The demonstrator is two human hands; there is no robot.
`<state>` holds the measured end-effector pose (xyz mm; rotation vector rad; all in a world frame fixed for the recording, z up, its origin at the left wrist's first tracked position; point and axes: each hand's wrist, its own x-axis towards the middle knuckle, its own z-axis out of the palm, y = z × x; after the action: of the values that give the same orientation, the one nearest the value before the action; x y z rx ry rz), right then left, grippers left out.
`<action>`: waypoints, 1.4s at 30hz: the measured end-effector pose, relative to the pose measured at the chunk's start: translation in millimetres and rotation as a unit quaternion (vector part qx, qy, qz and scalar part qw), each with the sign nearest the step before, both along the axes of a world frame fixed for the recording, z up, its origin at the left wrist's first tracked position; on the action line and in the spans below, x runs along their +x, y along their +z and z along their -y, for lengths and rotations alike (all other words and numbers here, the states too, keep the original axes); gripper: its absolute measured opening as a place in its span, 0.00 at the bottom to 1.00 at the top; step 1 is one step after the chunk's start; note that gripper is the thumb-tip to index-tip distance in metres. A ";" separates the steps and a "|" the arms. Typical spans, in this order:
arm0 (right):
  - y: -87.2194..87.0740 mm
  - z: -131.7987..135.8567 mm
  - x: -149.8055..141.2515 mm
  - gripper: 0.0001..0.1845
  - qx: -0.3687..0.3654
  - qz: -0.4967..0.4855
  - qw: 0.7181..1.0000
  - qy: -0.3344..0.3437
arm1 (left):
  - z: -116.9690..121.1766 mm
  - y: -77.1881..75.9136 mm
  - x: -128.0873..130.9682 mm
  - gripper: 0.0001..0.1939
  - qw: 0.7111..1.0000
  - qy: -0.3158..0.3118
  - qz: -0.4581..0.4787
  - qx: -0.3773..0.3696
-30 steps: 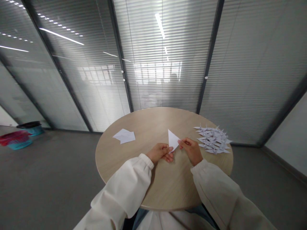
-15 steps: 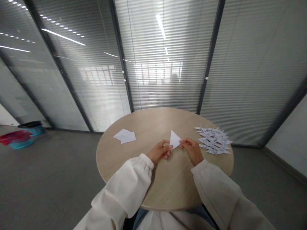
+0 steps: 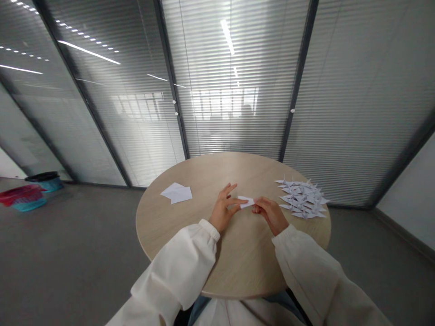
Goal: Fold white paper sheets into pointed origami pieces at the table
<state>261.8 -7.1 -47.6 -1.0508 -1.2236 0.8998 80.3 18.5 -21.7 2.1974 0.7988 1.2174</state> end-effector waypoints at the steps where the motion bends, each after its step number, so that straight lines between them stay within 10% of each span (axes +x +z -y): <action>1: 0.1 -0.1 -0.1 0.21 -0.001 0.000 1.000 0.001 | -0.6 0.4 0.5 0.08 1.000 0.005 0.022 -0.014; 13: 10.7 8.7 -3.1 0.16 0.017 0.061 0.998 -0.001 | -0.1 2.3 9.6 0.20 0.932 -0.030 0.197 -0.301; 25: 5.4 7.5 0.2 0.12 0.029 0.135 0.990 -0.025 | 3.1 -0.1 10.0 0.33 0.908 -0.097 0.205 -0.353; 42: -0.4 3.9 2.3 0.14 0.030 0.139 0.990 -0.011 | 5.2 3.6 10.9 0.23 0.905 -0.069 0.223 -0.355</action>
<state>264.0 -11.1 -47.9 -1.1658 -1.4580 0.7105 91.2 13.4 -18.1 1.2993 0.7219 1.0702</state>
